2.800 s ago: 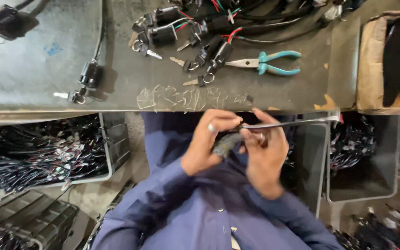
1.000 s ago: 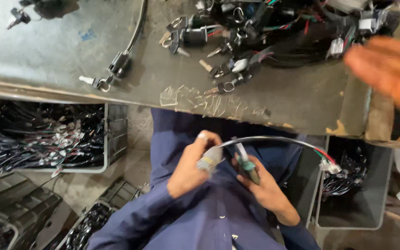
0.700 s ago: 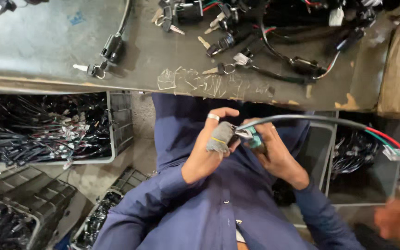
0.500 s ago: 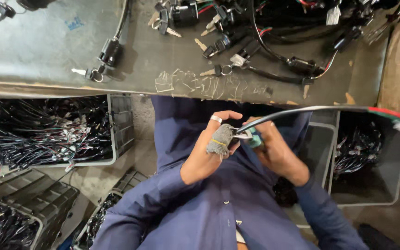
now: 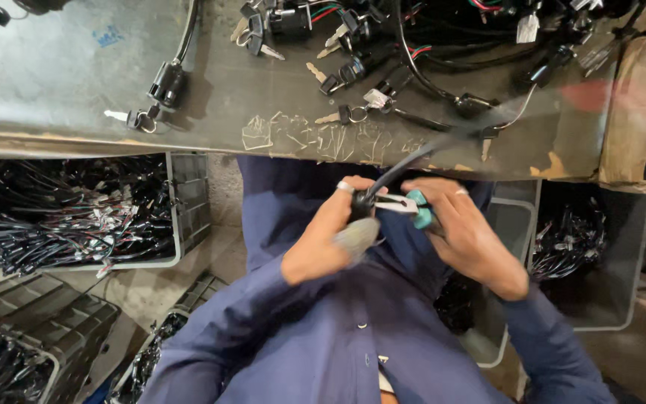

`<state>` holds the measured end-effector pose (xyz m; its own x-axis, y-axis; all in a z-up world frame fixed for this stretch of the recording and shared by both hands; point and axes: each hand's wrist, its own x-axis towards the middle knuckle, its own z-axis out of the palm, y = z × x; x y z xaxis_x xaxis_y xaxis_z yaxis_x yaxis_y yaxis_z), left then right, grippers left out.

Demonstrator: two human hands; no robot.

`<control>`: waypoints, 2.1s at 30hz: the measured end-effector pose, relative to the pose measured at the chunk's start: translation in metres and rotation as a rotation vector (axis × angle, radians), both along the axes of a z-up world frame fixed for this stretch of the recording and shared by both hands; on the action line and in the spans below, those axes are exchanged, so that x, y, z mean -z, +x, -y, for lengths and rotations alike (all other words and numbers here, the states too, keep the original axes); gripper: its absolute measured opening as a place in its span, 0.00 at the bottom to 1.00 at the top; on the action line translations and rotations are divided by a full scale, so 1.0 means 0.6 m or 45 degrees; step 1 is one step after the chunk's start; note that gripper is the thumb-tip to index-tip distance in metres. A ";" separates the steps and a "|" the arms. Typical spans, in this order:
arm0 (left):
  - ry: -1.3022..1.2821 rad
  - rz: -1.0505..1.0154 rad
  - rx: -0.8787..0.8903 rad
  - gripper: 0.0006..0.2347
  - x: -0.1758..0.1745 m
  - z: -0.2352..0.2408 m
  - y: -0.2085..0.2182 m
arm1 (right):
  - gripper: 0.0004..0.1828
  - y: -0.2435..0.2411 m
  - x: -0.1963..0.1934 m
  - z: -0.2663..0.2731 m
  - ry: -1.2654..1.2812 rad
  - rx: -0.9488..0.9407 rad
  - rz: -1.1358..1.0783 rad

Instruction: The person strips the outer insulation from multiple black wires using pliers, then places the stripped wires on the table. The person handles each wire individually, repeating the stripping action across several units.

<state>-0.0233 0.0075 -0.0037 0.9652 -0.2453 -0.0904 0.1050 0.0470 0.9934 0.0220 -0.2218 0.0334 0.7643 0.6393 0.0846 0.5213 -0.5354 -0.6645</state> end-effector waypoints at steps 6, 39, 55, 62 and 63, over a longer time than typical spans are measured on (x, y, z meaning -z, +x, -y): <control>0.243 0.115 0.072 0.12 0.062 0.008 0.012 | 0.29 0.006 0.066 0.022 -0.180 -0.016 0.009; 0.729 0.016 -0.067 0.15 0.051 0.009 0.012 | 0.19 -0.009 0.150 0.024 -0.089 0.002 -0.182; 0.995 0.332 -0.162 0.19 0.053 -0.005 0.002 | 0.20 -0.042 0.087 -0.016 -0.098 0.246 -0.652; 0.815 0.199 0.098 0.19 0.019 -0.019 0.019 | 0.15 -0.066 0.150 -0.023 0.002 0.305 -0.436; 0.690 0.176 0.129 0.19 0.010 -0.019 0.027 | 0.15 -0.060 0.157 -0.017 0.081 0.300 -0.386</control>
<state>-0.0072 0.0191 -0.0098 0.9511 -0.2912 -0.1034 -0.0506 -0.4767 0.8776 -0.0138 -0.2114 -0.0608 0.8862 0.4436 -0.1337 0.1638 -0.5700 -0.8051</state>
